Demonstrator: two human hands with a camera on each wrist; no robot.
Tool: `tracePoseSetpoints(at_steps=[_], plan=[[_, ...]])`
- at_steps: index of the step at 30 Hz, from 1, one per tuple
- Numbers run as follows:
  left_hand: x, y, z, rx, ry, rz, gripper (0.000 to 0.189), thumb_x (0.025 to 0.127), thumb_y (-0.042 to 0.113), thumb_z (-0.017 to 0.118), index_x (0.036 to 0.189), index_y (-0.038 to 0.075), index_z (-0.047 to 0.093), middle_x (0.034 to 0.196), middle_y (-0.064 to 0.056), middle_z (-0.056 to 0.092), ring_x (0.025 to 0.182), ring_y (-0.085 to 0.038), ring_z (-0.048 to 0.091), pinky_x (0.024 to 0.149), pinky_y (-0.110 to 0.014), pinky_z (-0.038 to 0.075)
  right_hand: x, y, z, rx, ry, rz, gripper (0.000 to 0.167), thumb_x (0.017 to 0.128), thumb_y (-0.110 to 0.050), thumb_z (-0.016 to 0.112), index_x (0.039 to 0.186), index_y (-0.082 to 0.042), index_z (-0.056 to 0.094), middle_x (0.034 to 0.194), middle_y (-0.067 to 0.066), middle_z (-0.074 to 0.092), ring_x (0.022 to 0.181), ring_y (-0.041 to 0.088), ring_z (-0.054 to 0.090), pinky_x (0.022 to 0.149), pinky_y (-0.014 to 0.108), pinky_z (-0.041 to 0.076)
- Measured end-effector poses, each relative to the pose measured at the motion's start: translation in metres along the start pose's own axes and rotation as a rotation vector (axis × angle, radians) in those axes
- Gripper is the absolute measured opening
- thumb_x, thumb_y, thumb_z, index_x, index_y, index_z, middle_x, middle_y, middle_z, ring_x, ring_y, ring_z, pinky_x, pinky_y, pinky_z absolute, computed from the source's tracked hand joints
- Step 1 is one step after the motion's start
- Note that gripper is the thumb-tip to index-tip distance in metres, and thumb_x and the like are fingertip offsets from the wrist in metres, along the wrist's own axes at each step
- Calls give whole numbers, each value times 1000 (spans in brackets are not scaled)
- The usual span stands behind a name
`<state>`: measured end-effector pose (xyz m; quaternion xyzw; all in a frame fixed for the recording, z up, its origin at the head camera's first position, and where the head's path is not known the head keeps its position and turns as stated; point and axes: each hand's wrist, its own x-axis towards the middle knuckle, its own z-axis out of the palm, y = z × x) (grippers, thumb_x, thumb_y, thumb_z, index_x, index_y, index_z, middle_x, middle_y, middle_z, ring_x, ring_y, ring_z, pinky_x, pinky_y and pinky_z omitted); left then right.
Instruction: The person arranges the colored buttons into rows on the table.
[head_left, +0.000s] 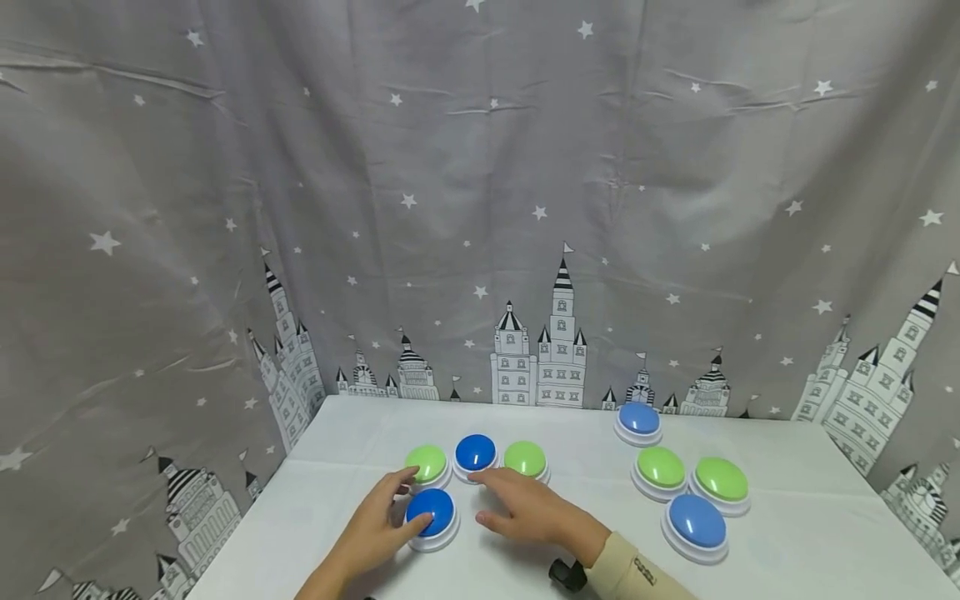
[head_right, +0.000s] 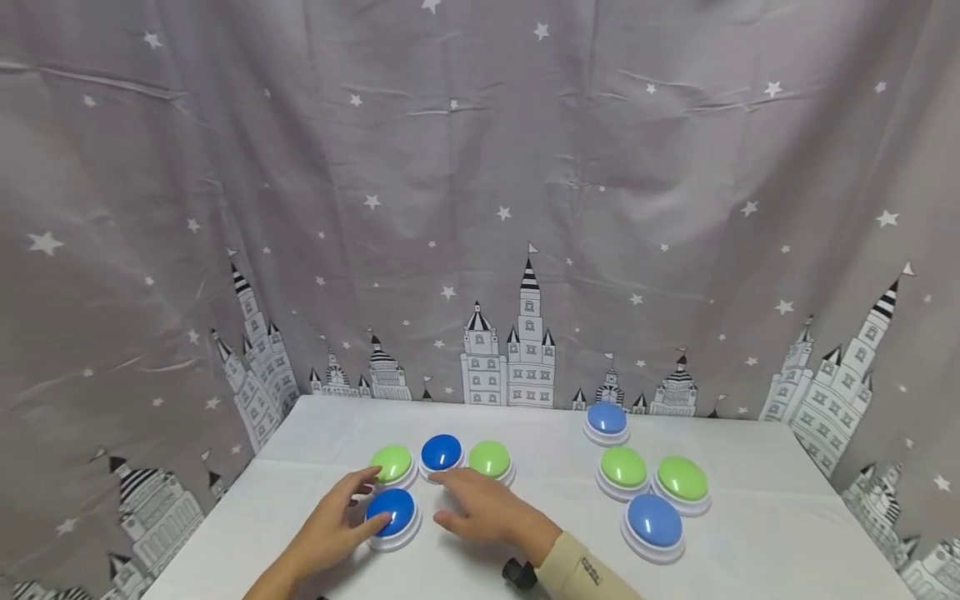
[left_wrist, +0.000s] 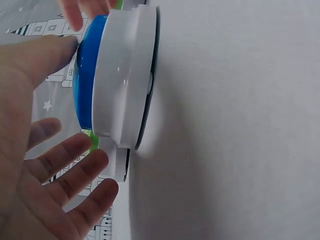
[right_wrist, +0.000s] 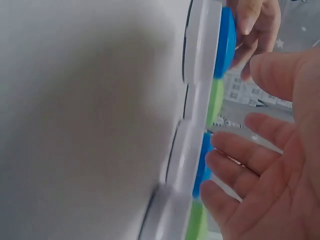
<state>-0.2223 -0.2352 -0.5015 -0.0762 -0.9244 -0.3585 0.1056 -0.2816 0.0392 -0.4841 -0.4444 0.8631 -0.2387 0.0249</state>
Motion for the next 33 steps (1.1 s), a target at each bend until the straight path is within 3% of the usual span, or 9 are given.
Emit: tracePoseSetpoints(at_steps=[8,12,16,23,33], plan=[[-2,-1,-2,-77,-70,27,73,79,45,82,137,12,52,124,-1,61,115,-21,58,96,-42,50,7,-7,14,216,-114,-97,53,104,-34,50,150,-12,40,149,-1,46,138,13,39,113,33,34],[-3,-2,-7,-99,-105,51,71,76,43,84,133,13,56,123,2,62,114,-21,58,96,-39,51,11,-9,17,257,-150,-121,53,105,-34,48,152,-14,37,153,-2,41,141,12,34,114,32,30],[-3,-4,-10,-103,-111,74,71,72,44,85,131,15,58,125,1,62,113,-22,59,96,-39,51,13,-10,18,284,-156,-102,54,104,-35,49,153,-16,36,154,-3,38,142,13,31,116,33,28],[-3,-9,-8,-126,-122,49,74,69,43,88,132,18,60,128,-1,63,113,-22,60,97,-41,50,14,-11,19,395,-175,-80,54,103,-32,52,152,-14,37,154,-3,38,143,13,29,116,33,26],[-11,-8,-2,-134,-173,77,72,70,45,87,130,16,61,127,-2,63,107,-16,62,94,-39,52,-2,-15,17,443,-220,-37,58,98,-38,60,149,-17,41,152,-5,40,141,11,33,115,34,29]])
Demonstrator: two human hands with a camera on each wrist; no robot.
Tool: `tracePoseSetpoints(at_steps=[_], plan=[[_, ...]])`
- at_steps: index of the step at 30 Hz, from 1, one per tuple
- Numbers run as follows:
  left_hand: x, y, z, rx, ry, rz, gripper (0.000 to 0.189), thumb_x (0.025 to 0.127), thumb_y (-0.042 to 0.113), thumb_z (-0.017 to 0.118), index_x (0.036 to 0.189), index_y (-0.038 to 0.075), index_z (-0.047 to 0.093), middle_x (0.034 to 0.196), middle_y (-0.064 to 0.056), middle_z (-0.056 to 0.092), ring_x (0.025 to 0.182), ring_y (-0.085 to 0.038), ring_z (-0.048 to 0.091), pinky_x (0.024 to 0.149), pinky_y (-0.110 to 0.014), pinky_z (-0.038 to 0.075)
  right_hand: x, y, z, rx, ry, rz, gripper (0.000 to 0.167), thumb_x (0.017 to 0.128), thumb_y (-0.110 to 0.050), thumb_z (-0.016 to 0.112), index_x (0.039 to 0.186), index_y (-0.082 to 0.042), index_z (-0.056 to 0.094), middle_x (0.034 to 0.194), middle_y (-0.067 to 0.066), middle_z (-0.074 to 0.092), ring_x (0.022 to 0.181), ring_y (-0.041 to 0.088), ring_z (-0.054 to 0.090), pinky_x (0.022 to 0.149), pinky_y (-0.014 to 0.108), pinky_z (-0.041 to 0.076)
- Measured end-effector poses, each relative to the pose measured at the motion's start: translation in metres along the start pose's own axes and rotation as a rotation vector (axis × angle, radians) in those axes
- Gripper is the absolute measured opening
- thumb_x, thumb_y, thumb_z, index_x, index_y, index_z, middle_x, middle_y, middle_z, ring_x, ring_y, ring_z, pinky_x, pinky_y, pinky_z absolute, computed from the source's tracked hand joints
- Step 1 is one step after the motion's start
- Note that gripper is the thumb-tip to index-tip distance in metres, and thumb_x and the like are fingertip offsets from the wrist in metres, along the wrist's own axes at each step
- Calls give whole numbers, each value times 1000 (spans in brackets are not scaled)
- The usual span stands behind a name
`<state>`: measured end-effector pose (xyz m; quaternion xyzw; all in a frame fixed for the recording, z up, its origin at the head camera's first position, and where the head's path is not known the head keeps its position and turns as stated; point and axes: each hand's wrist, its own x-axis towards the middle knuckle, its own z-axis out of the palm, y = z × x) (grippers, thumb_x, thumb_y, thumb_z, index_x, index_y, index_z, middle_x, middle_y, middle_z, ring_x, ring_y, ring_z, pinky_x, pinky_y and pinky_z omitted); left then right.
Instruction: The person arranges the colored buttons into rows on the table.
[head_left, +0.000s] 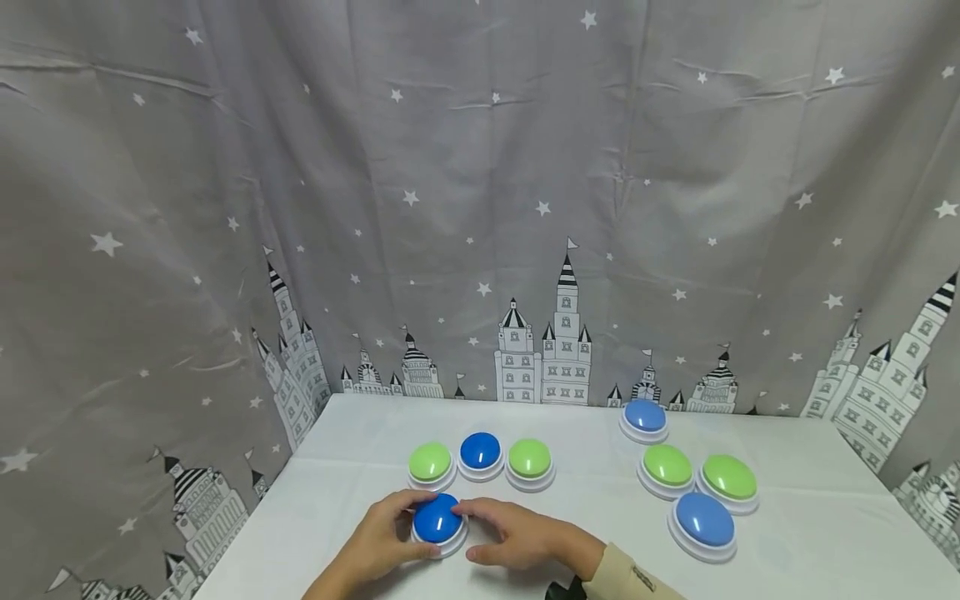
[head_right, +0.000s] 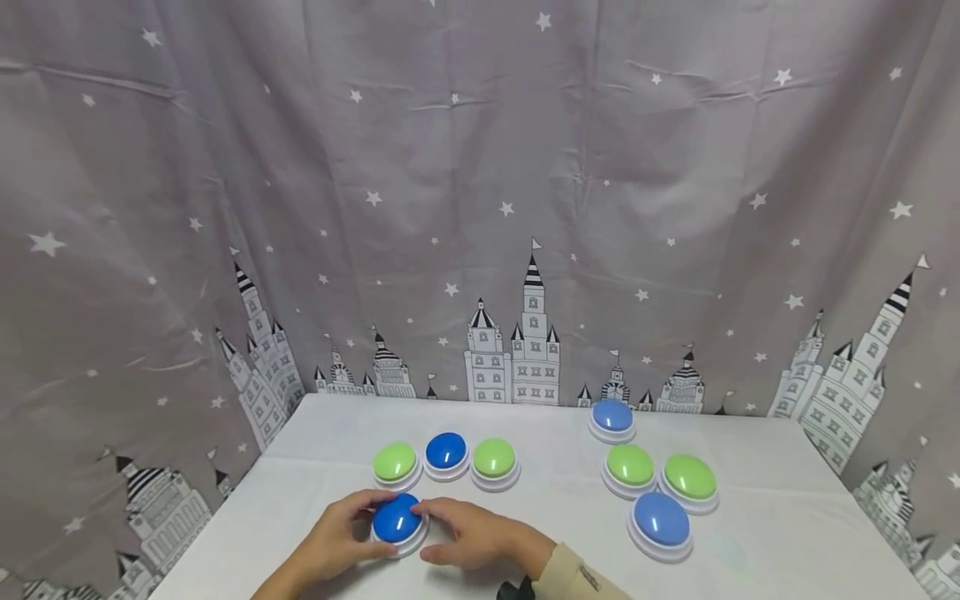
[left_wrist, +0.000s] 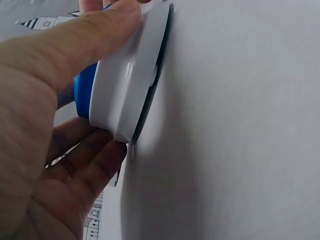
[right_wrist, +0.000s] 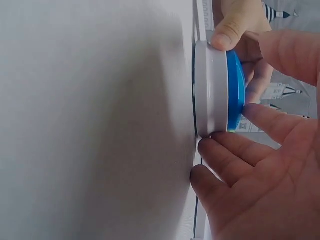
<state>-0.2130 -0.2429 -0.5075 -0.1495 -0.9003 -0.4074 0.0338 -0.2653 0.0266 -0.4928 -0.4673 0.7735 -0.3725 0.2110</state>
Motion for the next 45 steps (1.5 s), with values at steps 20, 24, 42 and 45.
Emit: tracePoseSetpoints(at_steps=[20,24,42,45], plan=[[-16,26,8,49,-114,-10,67,72,53,82,127,21,62,121,7,63,102,-10,59,95,-46,51,-36,-10,7,126,-85,7,54,99,-31,60,149,-29,41,154,-8,38,141,11,33,113,35,32],[-23,26,6,6,-151,-41,67,73,50,83,128,19,61,121,5,63,104,-14,59,95,-48,50,-39,-11,11,151,-102,-34,54,100,-26,60,150,-27,41,155,-5,37,141,11,33,113,33,32],[-32,26,3,-59,-216,-47,64,76,40,86,127,12,57,119,2,61,99,-12,60,88,-40,55,-42,-10,17,175,-123,-111,57,94,-28,67,147,-26,46,149,-9,44,133,8,40,108,30,36],[-32,26,3,-57,-220,-58,65,77,41,85,128,13,56,120,3,61,101,-14,59,91,-42,54,-42,-10,17,196,-128,-80,55,94,-29,67,145,-28,47,148,-11,43,132,8,41,107,29,37]])
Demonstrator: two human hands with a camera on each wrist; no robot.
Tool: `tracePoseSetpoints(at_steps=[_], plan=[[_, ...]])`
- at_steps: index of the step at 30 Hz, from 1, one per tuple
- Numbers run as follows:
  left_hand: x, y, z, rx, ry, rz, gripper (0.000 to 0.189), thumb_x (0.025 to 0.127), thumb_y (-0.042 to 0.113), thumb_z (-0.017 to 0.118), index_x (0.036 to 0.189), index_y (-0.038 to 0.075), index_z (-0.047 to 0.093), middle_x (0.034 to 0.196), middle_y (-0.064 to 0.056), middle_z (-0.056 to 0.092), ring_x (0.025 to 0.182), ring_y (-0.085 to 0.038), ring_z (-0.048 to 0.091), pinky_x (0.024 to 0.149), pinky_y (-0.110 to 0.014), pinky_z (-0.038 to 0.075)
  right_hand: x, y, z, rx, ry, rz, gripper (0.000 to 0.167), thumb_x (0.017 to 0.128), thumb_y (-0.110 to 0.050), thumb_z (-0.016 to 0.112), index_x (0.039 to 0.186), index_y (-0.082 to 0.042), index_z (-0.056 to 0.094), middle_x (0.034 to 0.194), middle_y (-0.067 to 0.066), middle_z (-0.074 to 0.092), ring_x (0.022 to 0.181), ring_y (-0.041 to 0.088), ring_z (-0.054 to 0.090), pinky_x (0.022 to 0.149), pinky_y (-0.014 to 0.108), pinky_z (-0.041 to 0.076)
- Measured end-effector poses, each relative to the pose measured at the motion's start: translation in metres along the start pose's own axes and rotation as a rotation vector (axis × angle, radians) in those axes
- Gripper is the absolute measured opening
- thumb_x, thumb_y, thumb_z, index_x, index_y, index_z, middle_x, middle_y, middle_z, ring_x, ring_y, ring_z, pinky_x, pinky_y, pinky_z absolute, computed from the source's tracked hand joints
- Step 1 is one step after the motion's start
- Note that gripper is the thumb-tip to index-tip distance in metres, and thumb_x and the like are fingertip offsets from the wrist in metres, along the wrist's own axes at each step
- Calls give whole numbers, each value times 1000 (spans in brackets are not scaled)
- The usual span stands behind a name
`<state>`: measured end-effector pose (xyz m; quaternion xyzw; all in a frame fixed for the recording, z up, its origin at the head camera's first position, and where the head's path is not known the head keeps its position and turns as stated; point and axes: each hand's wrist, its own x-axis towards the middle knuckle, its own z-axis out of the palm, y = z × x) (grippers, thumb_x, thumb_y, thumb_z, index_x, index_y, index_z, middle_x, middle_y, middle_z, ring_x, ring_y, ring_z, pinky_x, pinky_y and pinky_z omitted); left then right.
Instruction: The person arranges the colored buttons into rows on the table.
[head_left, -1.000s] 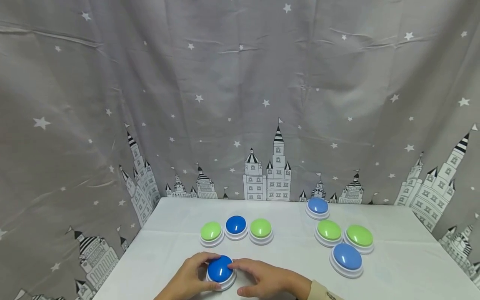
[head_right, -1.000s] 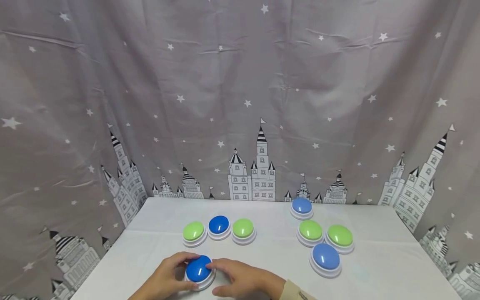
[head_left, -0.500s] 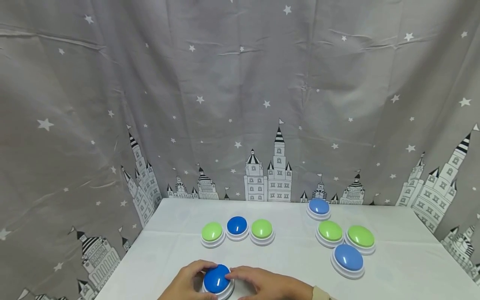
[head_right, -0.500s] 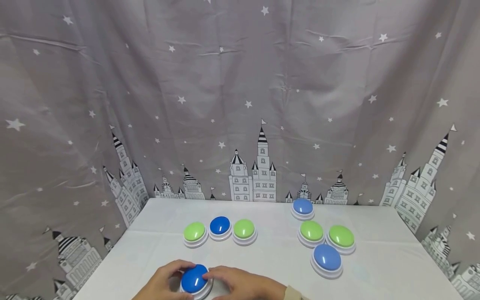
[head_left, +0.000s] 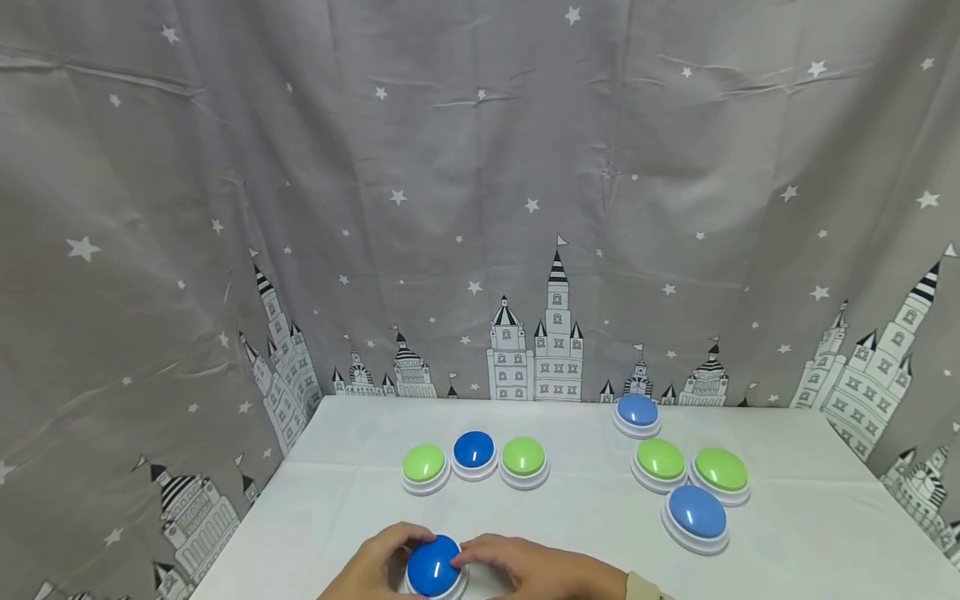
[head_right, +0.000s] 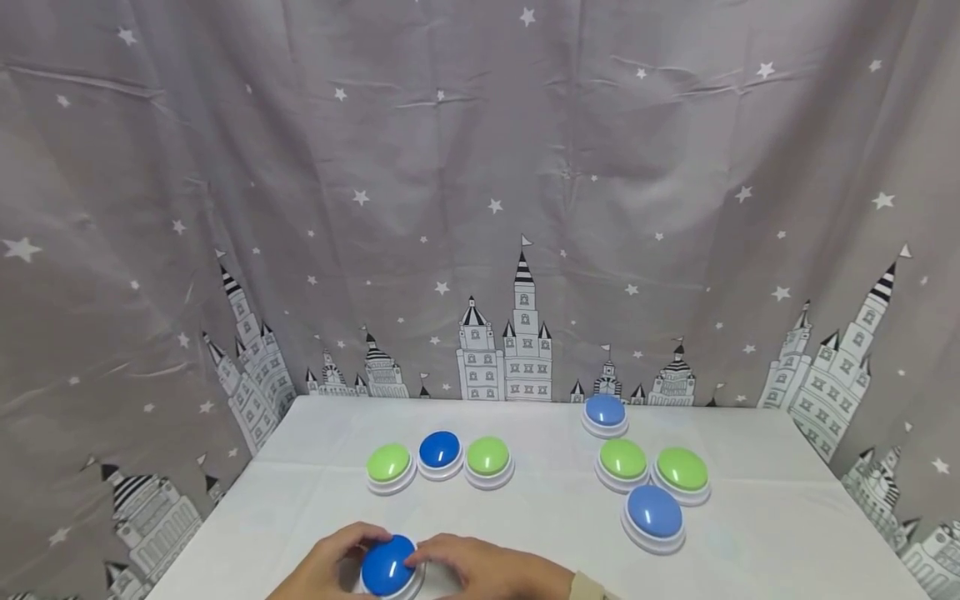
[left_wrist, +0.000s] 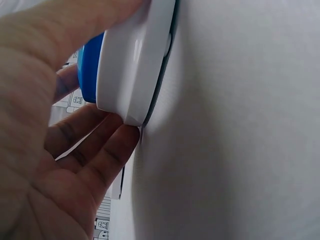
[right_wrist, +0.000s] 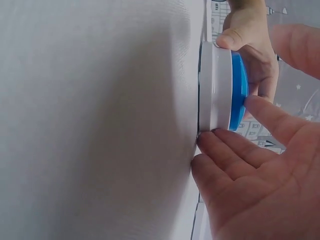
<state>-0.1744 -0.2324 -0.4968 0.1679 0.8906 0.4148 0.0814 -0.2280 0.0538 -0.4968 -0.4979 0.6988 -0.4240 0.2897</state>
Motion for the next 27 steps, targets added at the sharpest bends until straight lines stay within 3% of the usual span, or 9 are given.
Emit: tracePoseSetpoints(at_steps=[6,16,22,27], plan=[[0,2,-1,27,5,-10,66,77,45,84,129,14,56,121,4,59,105,-18,56,96,-54,49,0,1,-1,16,-3,23,53,95,-28,66,145,-28,46,150,-10,42,133,8,40,109,27,35],[0,-2,-2,47,-5,26,64,78,45,83,129,17,56,124,2,58,107,-18,56,96,-52,48,1,0,0,-37,-7,8,54,96,-28,63,147,-25,46,152,-5,40,137,10,38,111,32,35],[0,-2,-1,15,-20,-10,65,78,45,82,130,18,54,126,2,56,109,-20,55,98,-56,45,1,0,-1,-67,-9,10,51,98,-29,62,146,-25,46,151,-4,41,136,10,38,111,32,36],[1,3,-4,-27,-55,-61,64,79,44,82,132,20,53,126,4,57,111,-22,55,98,-63,43,2,-5,-9,-90,16,70,47,99,-31,60,144,-30,46,148,-10,43,133,8,40,109,32,38]])
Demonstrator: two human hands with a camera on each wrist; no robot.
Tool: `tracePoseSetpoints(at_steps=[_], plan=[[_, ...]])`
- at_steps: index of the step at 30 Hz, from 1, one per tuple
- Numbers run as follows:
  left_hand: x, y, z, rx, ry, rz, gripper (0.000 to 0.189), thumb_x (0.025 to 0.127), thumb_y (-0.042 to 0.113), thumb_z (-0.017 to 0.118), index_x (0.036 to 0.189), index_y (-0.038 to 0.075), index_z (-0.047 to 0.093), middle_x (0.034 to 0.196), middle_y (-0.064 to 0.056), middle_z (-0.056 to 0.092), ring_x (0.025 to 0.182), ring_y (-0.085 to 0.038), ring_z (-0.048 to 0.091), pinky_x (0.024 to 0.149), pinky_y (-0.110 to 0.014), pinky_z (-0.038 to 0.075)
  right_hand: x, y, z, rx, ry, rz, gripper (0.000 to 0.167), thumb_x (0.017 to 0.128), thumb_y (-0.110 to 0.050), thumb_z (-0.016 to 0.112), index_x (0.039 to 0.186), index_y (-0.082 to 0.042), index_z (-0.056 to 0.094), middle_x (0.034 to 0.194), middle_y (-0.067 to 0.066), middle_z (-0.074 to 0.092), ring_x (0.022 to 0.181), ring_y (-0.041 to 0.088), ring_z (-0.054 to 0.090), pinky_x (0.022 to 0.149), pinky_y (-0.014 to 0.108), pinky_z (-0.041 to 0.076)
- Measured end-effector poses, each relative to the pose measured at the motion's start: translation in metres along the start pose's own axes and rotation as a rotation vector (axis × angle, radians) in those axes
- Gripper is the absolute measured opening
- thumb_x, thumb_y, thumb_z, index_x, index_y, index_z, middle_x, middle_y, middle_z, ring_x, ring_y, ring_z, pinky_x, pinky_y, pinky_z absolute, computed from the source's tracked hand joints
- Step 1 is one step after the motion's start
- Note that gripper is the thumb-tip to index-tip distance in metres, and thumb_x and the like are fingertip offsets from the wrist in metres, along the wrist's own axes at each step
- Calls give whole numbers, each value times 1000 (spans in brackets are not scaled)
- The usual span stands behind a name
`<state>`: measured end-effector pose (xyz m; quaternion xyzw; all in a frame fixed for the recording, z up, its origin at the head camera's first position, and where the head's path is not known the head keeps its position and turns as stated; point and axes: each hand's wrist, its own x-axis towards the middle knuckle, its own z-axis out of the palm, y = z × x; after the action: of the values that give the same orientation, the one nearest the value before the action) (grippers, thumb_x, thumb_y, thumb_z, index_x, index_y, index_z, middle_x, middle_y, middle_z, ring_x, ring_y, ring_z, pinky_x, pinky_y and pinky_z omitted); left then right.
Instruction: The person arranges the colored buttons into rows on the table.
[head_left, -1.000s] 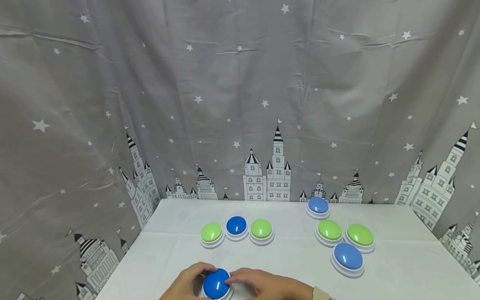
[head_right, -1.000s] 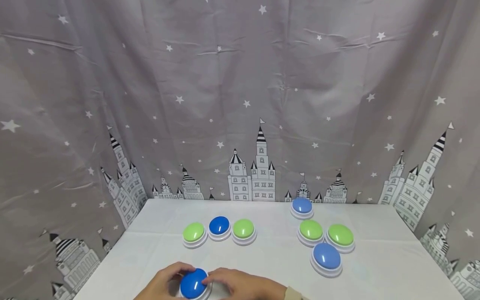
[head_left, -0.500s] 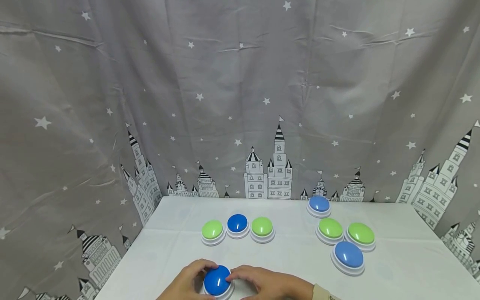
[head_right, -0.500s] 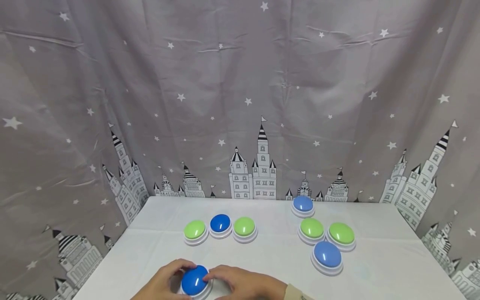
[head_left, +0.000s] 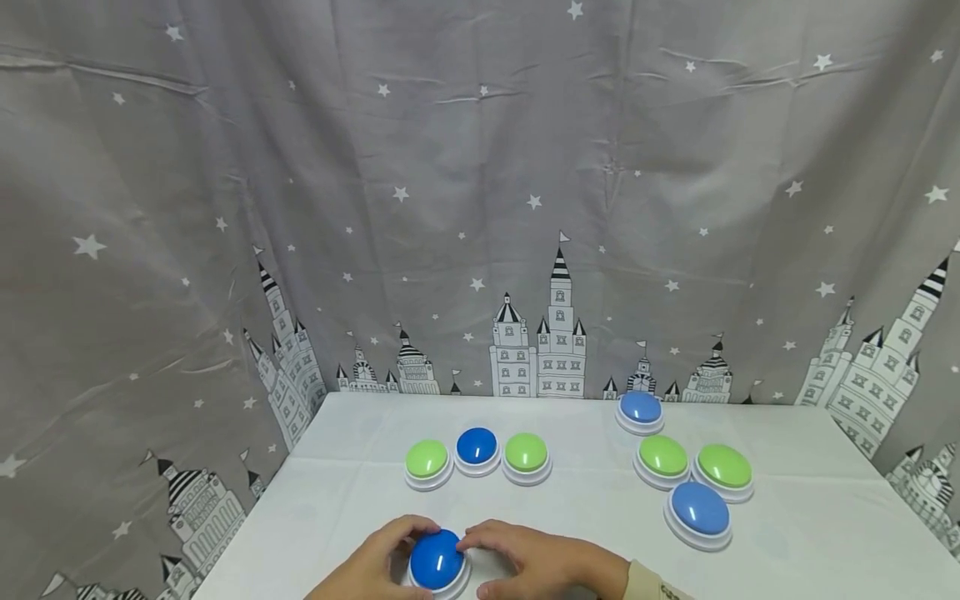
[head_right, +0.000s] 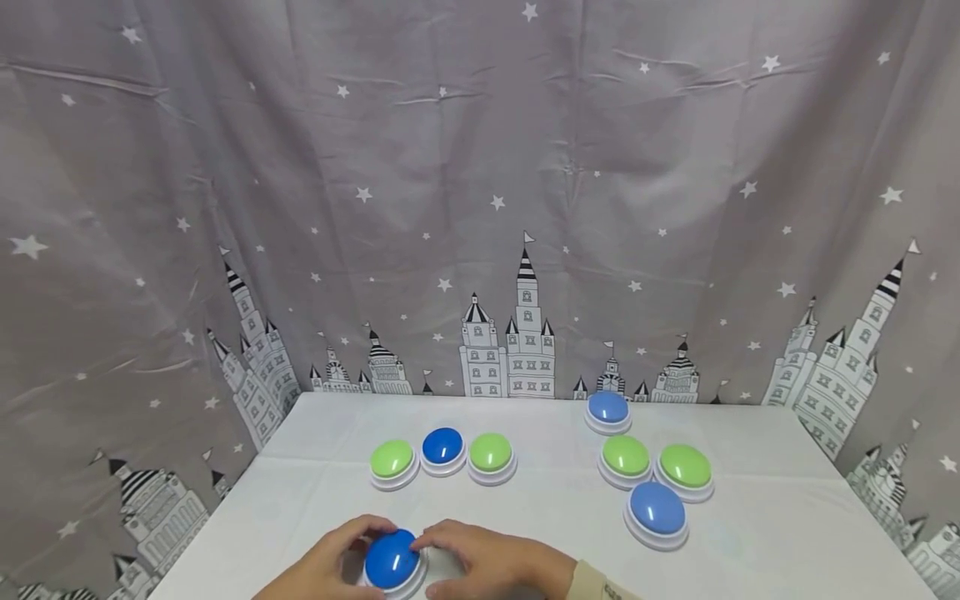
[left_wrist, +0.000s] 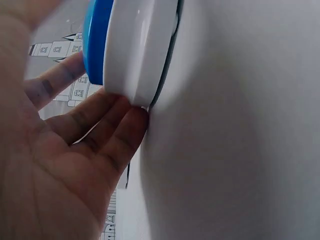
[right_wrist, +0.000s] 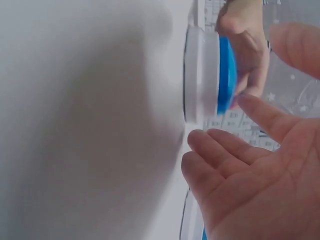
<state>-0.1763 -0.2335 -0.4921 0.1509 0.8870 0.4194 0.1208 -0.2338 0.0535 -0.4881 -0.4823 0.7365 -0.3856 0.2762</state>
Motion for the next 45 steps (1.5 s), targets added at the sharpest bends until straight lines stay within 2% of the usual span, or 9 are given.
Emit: tracePoseSetpoints(at_steps=[4,9,14,22,27,31,34,40,45], plan=[[5,-1,-10,36,27,32,51,91,42,70,131,16,56,123,4,61,109,-20,58,96,-54,49,5,-3,-10,-9,34,2,47,100,-31,58,144,-21,45,145,-6,46,133,11,42,109,33,39],[16,-7,-26,77,194,91,36,97,31,64,123,7,61,116,-3,65,103,-20,62,89,-36,54,17,1,-19,-54,72,0,51,101,-34,56,145,-13,44,144,-1,49,134,14,43,108,34,40],[30,-13,-35,74,334,60,32,92,21,72,118,6,63,112,-6,66,100,-23,63,87,-38,54,30,8,-24,-81,122,14,53,100,-36,57,146,-12,43,145,1,49,134,17,45,108,35,40],[58,-25,-39,70,432,-32,42,85,13,78,122,7,60,116,-9,63,96,-20,62,83,-36,55,52,17,-32,-117,202,60,55,99,-40,59,145,-13,45,145,3,49,134,20,45,110,38,38],[69,-28,-42,74,467,-45,55,80,10,82,129,4,57,125,-15,60,104,-28,62,86,-43,55,67,24,-35,-126,226,83,59,98,-42,59,146,-13,43,147,3,47,136,20,44,111,35,36],[75,-32,-45,94,488,-66,63,77,11,85,133,7,55,130,-16,58,110,-33,61,88,-46,55,78,26,-37,-97,221,85,61,98,-42,59,148,-12,41,149,5,46,136,21,44,111,35,36],[78,-36,-44,115,488,-81,67,75,14,87,134,10,55,130,-14,59,110,-32,61,89,-46,55,83,27,-38,-95,235,77,61,97,-42,60,147,-12,42,149,6,46,136,22,45,111,35,36],[83,-39,-42,87,448,-44,68,75,17,87,136,10,55,128,-10,62,110,-29,61,94,-47,52,88,29,-40,-75,286,99,60,97,-38,62,148,-13,41,150,5,44,137,20,43,113,36,33],[85,-42,-40,83,446,-35,68,76,18,86,135,10,55,125,-9,62,110,-27,61,95,-46,51,89,33,-41,-13,280,98,60,98,-37,60,150,-14,39,152,4,42,140,21,39,115,37,31]])
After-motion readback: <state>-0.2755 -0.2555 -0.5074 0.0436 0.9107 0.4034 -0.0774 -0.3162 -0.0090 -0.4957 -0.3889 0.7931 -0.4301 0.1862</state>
